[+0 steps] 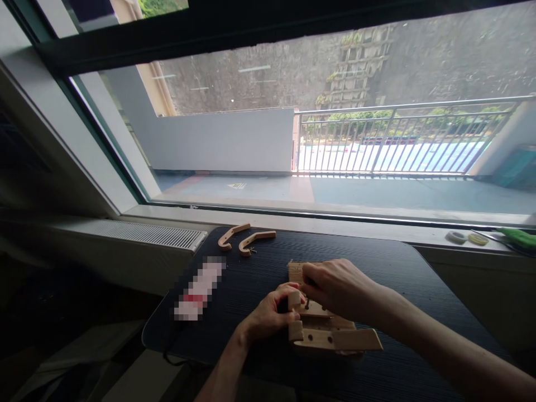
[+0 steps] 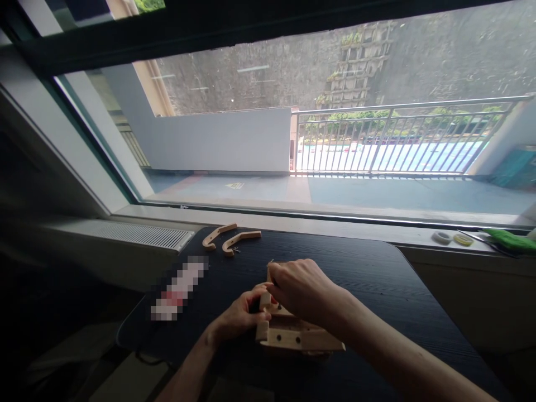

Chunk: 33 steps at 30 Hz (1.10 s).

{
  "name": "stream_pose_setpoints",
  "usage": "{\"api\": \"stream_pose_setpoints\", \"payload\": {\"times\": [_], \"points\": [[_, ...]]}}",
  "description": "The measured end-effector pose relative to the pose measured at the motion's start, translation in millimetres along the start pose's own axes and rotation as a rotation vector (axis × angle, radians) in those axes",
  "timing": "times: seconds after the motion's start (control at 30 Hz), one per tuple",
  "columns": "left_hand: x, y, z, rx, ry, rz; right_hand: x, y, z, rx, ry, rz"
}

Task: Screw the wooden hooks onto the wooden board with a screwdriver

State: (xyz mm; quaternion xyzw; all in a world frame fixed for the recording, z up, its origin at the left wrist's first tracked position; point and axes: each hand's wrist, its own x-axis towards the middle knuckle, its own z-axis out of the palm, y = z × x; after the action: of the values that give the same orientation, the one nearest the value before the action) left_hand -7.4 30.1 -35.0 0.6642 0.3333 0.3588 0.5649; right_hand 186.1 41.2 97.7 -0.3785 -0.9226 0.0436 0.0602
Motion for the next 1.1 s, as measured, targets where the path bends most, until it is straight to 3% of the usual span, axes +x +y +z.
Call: {"api": "stream_pose_setpoints", "payload": {"times": [0.33, 0.63, 0.9, 1.1], "points": [[0, -3, 1, -0.036, 0.021, -0.018, -5, 5, -16, 0.012, -0.096, -0.143], [0, 4, 1, -0.009, 0.005, -0.026, -4, 16, 1, -0.047, -0.068, -0.094], [0, 3, 2, 0.029, 0.027, -0.021, -7, 10, -18, 0.008, -0.081, -0.062], [-5, 17, -4, -0.11, -0.041, -0.137, -7, 9, -20, -0.002, -0.098, -0.121]]}}
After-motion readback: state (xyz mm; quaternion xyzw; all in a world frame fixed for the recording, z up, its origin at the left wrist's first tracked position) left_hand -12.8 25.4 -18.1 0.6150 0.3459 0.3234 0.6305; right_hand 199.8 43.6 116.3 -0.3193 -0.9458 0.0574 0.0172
